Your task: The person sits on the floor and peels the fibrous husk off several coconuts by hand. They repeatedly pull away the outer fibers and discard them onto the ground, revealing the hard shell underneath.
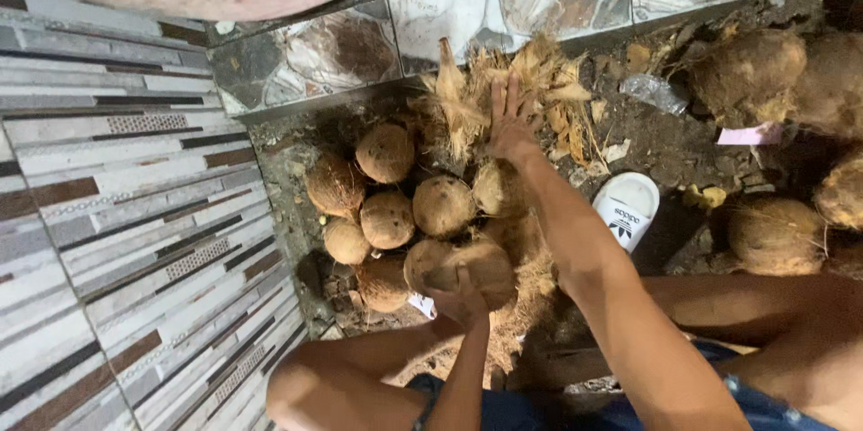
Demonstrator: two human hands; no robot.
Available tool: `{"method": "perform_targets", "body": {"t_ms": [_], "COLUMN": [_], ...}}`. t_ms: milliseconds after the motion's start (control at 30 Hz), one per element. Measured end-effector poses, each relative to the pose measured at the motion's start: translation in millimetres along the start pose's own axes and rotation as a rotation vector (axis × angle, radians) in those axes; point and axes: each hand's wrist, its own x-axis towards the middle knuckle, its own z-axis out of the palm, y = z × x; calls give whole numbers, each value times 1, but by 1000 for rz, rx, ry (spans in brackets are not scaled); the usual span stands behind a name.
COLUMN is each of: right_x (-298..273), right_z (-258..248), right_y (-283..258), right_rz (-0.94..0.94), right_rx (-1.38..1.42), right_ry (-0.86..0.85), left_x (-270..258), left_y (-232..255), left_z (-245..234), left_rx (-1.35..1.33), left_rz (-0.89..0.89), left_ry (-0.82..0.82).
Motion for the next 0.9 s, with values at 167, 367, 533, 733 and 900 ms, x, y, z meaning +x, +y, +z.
{"method": "perform_targets", "body": {"t_ms": [167, 367, 533, 733, 900], "right_x": [-47, -167, -264, -307, -311], "right_z": [-27, 14, 50, 85, 96], "right_y": [19, 25, 12, 33, 42], "right_rz": [-55, -123, -251, -309, -326], "right_rx": [281, 594, 850, 858, 1087], "right_ry": [86, 136, -121, -213, -160], "left_x": [1, -12, 6, -20, -48], "left_y": [10, 30, 22, 26, 42], "left_z": [3, -16, -7, -19, -54], "left_rx": [130, 57, 31, -329, -484], "left_rz": [91, 94, 4, 302, 390], "left_ry": [105, -121, -188, -604, -873]}}
